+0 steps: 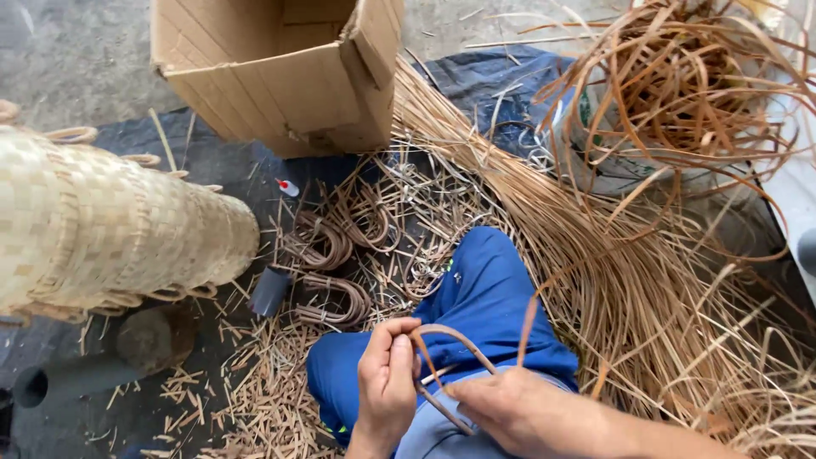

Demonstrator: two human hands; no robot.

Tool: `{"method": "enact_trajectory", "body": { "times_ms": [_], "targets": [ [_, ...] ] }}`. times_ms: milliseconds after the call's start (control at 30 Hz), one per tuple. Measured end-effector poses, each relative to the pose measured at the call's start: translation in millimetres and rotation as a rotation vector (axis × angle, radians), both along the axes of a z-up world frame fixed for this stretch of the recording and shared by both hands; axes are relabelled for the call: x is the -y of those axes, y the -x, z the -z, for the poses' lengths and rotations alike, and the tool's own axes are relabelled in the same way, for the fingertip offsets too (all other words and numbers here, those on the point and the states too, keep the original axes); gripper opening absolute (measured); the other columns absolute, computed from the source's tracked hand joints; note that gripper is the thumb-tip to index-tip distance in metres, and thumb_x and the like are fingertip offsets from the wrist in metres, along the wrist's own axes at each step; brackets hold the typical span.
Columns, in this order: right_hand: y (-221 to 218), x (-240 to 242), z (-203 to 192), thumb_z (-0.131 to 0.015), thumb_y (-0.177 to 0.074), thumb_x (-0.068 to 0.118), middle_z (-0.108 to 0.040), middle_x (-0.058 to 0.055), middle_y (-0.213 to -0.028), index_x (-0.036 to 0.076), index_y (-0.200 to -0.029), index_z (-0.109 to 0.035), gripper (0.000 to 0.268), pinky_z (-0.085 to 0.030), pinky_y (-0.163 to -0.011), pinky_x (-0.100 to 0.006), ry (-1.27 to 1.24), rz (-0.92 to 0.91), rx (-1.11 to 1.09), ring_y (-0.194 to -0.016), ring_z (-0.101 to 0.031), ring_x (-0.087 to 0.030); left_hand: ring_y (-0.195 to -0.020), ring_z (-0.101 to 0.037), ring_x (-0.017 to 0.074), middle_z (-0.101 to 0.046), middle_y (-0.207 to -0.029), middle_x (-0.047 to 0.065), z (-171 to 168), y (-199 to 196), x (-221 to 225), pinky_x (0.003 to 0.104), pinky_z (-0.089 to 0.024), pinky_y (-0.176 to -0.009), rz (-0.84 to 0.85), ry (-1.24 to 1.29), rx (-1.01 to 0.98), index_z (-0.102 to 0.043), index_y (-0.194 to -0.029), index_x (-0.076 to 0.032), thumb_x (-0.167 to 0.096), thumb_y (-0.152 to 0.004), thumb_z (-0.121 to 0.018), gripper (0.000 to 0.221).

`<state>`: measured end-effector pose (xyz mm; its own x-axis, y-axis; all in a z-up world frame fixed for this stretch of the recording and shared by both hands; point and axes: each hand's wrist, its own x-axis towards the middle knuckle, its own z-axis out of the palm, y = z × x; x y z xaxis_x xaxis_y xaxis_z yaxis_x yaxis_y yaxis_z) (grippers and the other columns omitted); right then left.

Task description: The person sits on the floor weaving thin rattan strips around a U-shaped rattan frame to form a handle, wrapping and tightening the strips by hand. They pick up new strips from a pile, bend the frame, and briefly use scissors to trim a strip before continuing the wrap.

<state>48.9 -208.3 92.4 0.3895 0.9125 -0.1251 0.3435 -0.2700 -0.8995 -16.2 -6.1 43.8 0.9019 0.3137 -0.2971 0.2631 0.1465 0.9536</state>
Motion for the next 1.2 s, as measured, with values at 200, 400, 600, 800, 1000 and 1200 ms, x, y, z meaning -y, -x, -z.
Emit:
{"method": "enact_trajectory", "body": {
  "times_ms": [200, 400, 600, 800, 1000, 1200],
  "targets": [
    [18, -18, 29, -0.067, -0.095, 0.012, -0.069, -0.014, -0.080, 0.007, -0.109, -0.064, 0.015, -0.055, -0.062, -0.042, -0.021, 0.194, -0.142, -0.074, -0.071, -0.034, -0.065, -0.051, 0.0036, -0.060, -0.081, 0.000, -3, 1, -11, 0.020, -0.044, -0.055, -0.063, -0.280, 0.186, -0.063, -0.115, -0.002, -0.010, -0.105, -0.053, 0.017],
    [13, -18, 29, -0.063, -0.100, 0.013, -0.068, -0.010, -0.082, 0.006, -0.106, -0.062, 0.010, -0.056, -0.067, -0.037, -0.026, 0.265, -0.219, -0.076, -0.070, -0.027, -0.064, -0.049, 0.0070, -0.060, -0.083, 0.003, 4, 2, -20, 0.023, -0.042, -0.056, -0.060, 0.343, 0.158, -0.060, -0.115, -0.002, -0.012, -0.103, -0.056, 0.016],
    [10, -27, 66, -0.055, -0.105, 0.019, -0.062, -0.006, -0.078, 0.006, -0.105, -0.059, 0.014, -0.053, -0.065, -0.034, -0.070, 0.298, -0.387, -0.071, -0.062, -0.018, -0.060, -0.046, 0.0054, -0.057, -0.079, 0.001, 1, 0, -13, 0.022, -0.038, -0.051, -0.148, 0.148, 0.273, -0.061, -0.115, -0.002, -0.011, -0.105, -0.057, 0.014],
    [-94, -43, 135, -0.060, -0.106, 0.017, -0.060, -0.005, -0.079, 0.005, -0.095, -0.063, 0.016, -0.051, -0.064, -0.032, -0.309, 0.203, -0.120, -0.072, -0.057, -0.016, -0.059, -0.047, 0.0049, -0.057, -0.075, 0.000, -7, 4, 5, 0.021, -0.038, -0.051, -0.026, 0.123, 0.243, -0.062, -0.112, -0.001, -0.012, -0.105, -0.057, 0.015],
    [-110, -28, -9, -0.069, -0.092, 0.011, -0.068, -0.010, -0.081, 0.009, -0.099, -0.066, 0.007, -0.056, -0.064, -0.038, -0.247, 0.003, 0.174, -0.073, -0.068, -0.026, -0.059, -0.053, 0.0081, -0.060, -0.071, -0.001, -36, -14, 3, 0.026, -0.044, -0.052, 0.116, -0.307, 0.017, -0.063, -0.107, -0.001, -0.016, -0.102, -0.057, 0.017],
    [-5, -1, -5, -0.062, -0.099, 0.019, -0.067, -0.011, -0.074, 0.008, -0.120, -0.062, 0.024, -0.053, -0.059, -0.041, 0.176, -0.052, -0.064, -0.067, -0.068, -0.026, -0.077, -0.063, 0.0127, -0.066, -0.090, 0.002, -27, -12, -3, 0.031, -0.053, -0.069, 0.072, -0.399, 0.177, -0.063, -0.113, 0.001, -0.013, -0.107, -0.051, 0.019]
  ]
}}
